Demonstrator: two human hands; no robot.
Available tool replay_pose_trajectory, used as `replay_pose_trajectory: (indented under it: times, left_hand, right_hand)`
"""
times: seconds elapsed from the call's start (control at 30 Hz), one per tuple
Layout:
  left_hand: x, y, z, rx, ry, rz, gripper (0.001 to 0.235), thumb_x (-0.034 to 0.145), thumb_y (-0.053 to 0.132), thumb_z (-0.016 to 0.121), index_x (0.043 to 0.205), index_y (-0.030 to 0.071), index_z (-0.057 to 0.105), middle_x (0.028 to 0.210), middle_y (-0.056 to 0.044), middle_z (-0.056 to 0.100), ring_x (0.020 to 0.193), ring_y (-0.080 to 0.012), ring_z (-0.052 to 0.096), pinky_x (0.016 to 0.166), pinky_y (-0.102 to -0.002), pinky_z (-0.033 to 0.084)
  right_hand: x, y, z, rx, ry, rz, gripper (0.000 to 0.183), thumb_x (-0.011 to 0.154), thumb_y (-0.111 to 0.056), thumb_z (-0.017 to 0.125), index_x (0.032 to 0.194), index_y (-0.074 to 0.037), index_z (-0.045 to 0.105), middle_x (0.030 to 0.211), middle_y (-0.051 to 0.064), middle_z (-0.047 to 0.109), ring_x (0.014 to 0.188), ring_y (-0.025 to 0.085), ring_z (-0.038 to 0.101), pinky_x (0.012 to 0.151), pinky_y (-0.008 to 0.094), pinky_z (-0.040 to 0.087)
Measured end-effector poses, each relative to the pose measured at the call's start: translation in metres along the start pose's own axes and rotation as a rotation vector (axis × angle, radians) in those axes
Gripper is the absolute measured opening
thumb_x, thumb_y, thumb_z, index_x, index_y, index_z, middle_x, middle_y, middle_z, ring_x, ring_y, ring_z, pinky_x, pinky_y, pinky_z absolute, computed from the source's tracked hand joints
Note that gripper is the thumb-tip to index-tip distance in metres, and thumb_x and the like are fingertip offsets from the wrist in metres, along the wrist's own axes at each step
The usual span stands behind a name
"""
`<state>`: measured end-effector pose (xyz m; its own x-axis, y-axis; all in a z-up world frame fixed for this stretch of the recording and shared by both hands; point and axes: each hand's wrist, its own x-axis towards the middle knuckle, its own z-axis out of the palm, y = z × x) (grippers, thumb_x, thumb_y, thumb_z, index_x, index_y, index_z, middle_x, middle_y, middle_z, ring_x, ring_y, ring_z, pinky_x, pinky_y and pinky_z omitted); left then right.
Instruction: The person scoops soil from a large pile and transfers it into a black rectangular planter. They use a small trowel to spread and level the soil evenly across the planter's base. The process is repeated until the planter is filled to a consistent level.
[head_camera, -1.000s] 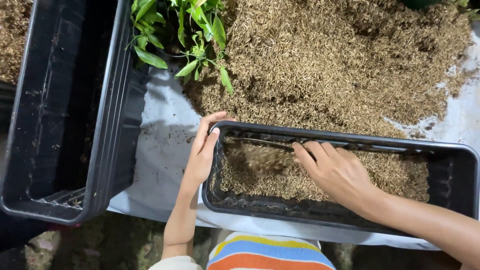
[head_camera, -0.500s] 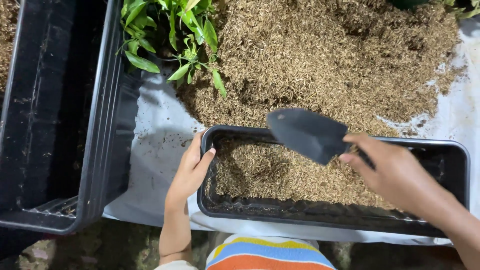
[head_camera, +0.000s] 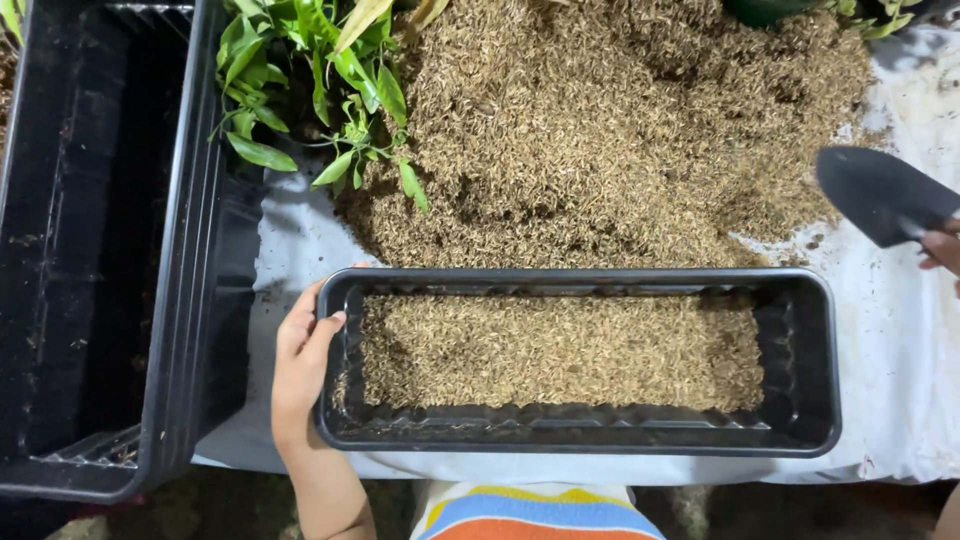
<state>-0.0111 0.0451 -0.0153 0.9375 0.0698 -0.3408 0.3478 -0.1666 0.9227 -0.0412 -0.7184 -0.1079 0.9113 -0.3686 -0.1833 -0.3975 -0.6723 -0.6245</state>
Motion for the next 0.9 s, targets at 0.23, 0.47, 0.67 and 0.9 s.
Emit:
replay_pose_trajectory:
  times: [0.23,0.47,0.67,0.9]
  left_hand:
    - [0.000,0.001,0.002,-0.067,-0.020,0.033,0.038,0.090,0.002,0.048,0.124,0.004,0.063,0.128,-0.007,0.068,0.114,-0.0180,0.063,0.098,-0.028,0.046]
    - [-0.001,0.011,0.005,-0.093,-0.009,-0.023,0.037,0.091,0.002,0.048,0.125,0.006,0.062,0.119,-0.008,0.070,0.089,-0.0161,0.062,0.075,-0.025,0.046]
    - [-0.001,0.010,0.006,-0.102,-0.022,-0.007,0.035,0.092,0.001,0.046,0.123,0.007,0.060,0.123,-0.008,0.069,0.087,-0.0149,0.062,0.073,-0.024,0.047]
    - [-0.002,0.013,0.007,-0.133,-0.032,-0.029,0.035,0.091,0.001,0.046,0.122,0.007,0.061,0.113,-0.006,0.072,0.052,-0.0086,0.045,0.049,-0.023,0.036]
  right_hand:
    - [0.018,0.149,-0.014,-0.011,0.008,0.137,0.045,0.108,-0.030,0.062,0.140,0.001,0.056,0.104,0.020,0.066,0.086,0.026,0.063,0.045,0.034,0.032]
    - [-0.001,0.084,0.035,-0.041,-0.018,0.287,0.049,0.102,-0.039,0.068,0.136,-0.004,0.062,0.094,0.018,0.068,0.079,0.022,0.056,0.053,0.032,0.033]
    - [-0.022,-0.157,0.059,-0.301,-0.310,0.119,0.052,0.094,-0.041,0.061,0.133,-0.006,0.068,0.109,0.018,0.075,0.091,0.032,0.069,0.083,0.042,0.047]
    - [0.039,-0.182,0.133,-0.391,-0.388,-0.343,0.040,0.106,-0.028,0.051,0.073,-0.006,0.049,0.057,0.004,0.045,0.047,0.016,0.038,0.050,0.034,0.035]
